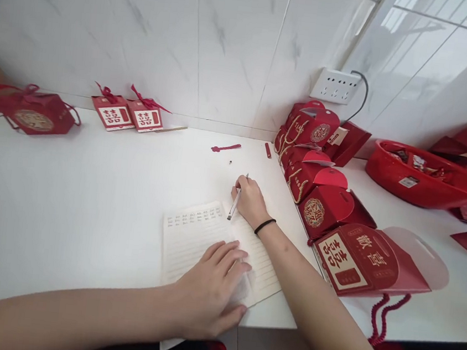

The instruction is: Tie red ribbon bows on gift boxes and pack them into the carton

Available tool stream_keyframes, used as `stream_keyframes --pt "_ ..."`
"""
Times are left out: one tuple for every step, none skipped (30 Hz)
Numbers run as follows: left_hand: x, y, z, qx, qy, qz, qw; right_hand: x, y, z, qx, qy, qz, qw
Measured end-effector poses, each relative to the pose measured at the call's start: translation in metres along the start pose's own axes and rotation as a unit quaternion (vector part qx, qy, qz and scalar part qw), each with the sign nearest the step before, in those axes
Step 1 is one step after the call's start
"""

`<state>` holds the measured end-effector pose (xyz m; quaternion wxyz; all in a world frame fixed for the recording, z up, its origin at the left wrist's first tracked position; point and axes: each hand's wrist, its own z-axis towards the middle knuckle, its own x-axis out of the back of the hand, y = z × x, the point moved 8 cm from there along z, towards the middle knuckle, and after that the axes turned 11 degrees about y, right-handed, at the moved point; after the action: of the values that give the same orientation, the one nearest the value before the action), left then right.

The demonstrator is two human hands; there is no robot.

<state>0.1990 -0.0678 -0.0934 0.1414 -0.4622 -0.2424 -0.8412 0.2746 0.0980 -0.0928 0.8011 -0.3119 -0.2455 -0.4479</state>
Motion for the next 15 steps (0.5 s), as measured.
stream_keyframes --pt "0.000 0.001 -0.003 -0.009 0.002 -0.008 1.000 0.000 0.000 0.000 -0.005 -0.003 0.007 1.000" --pt "0.000 0.002 -0.005 -0.020 0.004 -0.011 1.000 0.001 0.001 0.000 -0.016 -0.004 0.019 1.000" --pt "0.000 0.005 -0.008 -0.033 0.007 -0.005 0.999 0.003 0.002 0.000 -0.034 -0.005 0.036 0.999" --pt "0.000 0.008 -0.011 -0.051 0.013 0.007 0.999 0.005 0.002 0.001 -0.057 -0.001 0.059 0.997" --pt "0.000 0.011 -0.014 -0.070 0.022 0.029 0.997 0.008 0.003 0.001 -0.086 0.007 0.086 0.992" --pt "0.000 0.015 -0.018 -0.090 0.033 0.057 0.994 0.013 0.003 0.002 -0.118 0.023 0.118 0.986" --pt "-0.001 0.018 -0.022 -0.108 0.047 0.088 0.989 0.018 0.001 0.002 -0.149 0.045 0.156 0.975" --pt "-0.001 0.021 -0.026 -0.121 0.065 0.116 0.984 0.023 -0.003 0.001 -0.182 0.067 0.202 0.960" --pt "-0.001 0.024 -0.030 -0.129 0.089 0.138 0.978 0.026 -0.010 -0.001 -0.211 0.082 0.253 0.941" --pt "0.000 0.026 -0.033 -0.130 0.111 0.154 0.973 0.027 -0.020 -0.004 -0.236 0.085 0.312 0.916" --pt "0.001 0.028 -0.036 -0.127 0.132 0.162 0.970 0.024 -0.033 -0.007 -0.260 0.067 0.373 0.888" --pt "0.003 0.029 -0.038 -0.121 0.155 0.162 0.967 0.018 -0.050 -0.011 -0.274 0.029 0.431 0.859" --pt "0.004 0.030 -0.039 -0.113 0.174 0.156 0.966 0.011 -0.067 -0.018 -0.292 -0.017 0.474 0.830" --pt "0.006 0.031 -0.041 -0.109 0.191 0.143 0.965 0.002 -0.083 -0.026 -0.315 -0.079 0.498 0.804" --pt "0.007 0.033 -0.041 -0.107 0.207 0.123 0.965 -0.005 -0.096 -0.034 -0.332 -0.126 0.506 0.786"
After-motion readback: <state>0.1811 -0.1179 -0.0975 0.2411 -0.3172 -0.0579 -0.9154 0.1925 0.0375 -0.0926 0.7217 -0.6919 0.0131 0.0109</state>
